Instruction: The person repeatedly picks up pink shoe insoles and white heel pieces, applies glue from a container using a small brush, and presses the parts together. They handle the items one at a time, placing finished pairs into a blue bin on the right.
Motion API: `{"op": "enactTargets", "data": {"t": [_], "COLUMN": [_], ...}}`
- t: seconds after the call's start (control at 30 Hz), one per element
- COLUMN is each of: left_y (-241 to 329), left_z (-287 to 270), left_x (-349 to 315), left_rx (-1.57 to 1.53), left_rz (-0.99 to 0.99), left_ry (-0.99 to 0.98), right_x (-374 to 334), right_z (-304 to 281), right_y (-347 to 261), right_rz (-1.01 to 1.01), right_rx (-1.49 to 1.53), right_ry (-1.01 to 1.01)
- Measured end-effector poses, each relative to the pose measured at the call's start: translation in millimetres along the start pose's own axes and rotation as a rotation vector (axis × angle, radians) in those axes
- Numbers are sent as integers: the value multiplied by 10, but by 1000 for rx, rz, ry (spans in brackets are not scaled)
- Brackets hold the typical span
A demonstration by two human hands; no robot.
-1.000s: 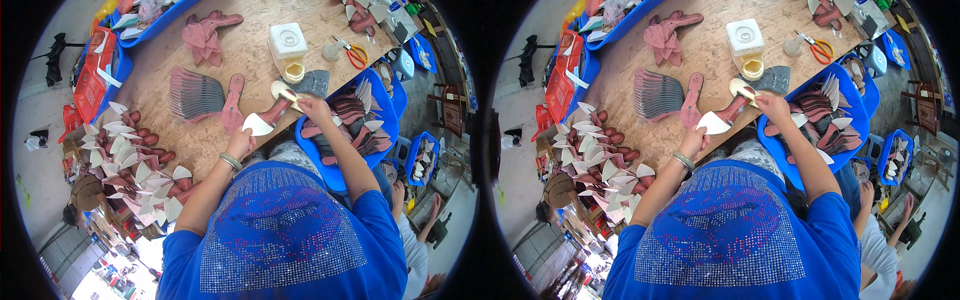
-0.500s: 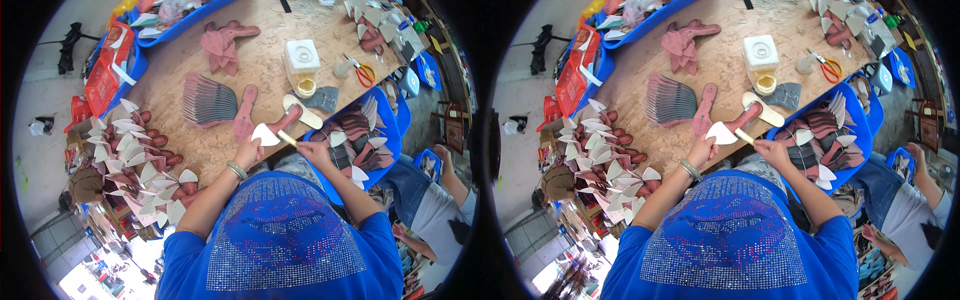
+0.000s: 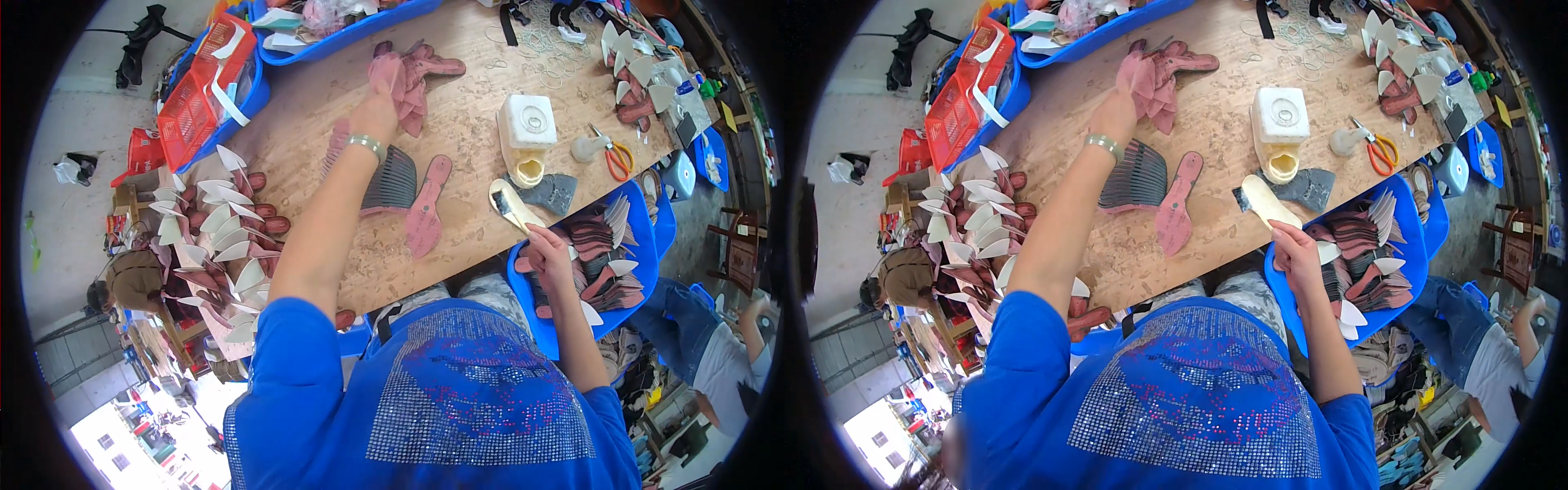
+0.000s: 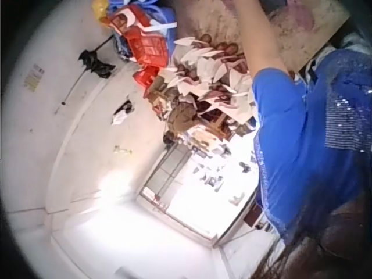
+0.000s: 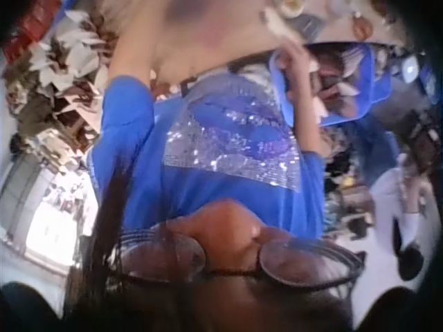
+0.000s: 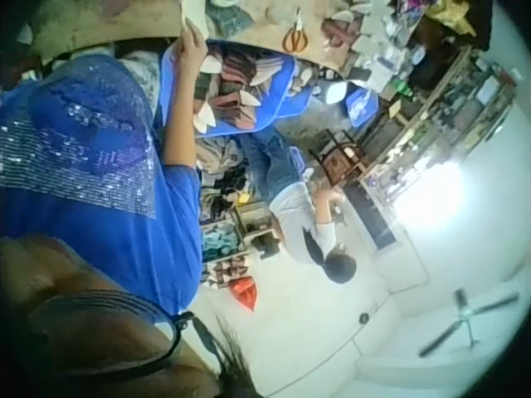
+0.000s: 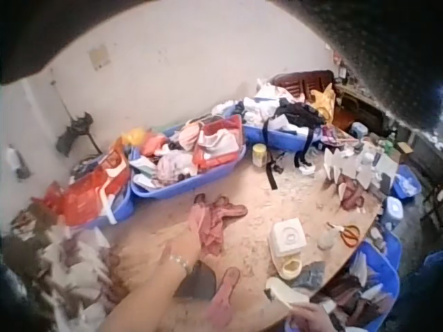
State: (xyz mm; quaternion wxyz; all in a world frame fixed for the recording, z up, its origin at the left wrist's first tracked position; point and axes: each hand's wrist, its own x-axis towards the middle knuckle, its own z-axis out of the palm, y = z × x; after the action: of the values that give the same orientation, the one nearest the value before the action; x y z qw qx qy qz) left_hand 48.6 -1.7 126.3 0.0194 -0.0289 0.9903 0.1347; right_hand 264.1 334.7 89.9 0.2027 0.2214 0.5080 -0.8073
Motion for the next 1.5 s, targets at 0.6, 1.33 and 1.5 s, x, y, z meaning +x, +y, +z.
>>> {"op": "enactTargets", "data": {"t": [0.6,1.33,1.5], "left_y": [-125,450,358], "left_z": [1512,899,812], "left_x": [-2241,-2386,-2446], "left_rx": [-544,-1786,-1616], "left_rz": [-609,-769,-847], "left_ry": [-311,-939,-923], "right_x": [765,163,-333], "right_z": [-434,-834,-415], "right_y": [-389,136,267], "right_rz": [-480,-259,-156], "right_rx": [-1457,-951,-551], "right_ry": [434,250,-21]}}
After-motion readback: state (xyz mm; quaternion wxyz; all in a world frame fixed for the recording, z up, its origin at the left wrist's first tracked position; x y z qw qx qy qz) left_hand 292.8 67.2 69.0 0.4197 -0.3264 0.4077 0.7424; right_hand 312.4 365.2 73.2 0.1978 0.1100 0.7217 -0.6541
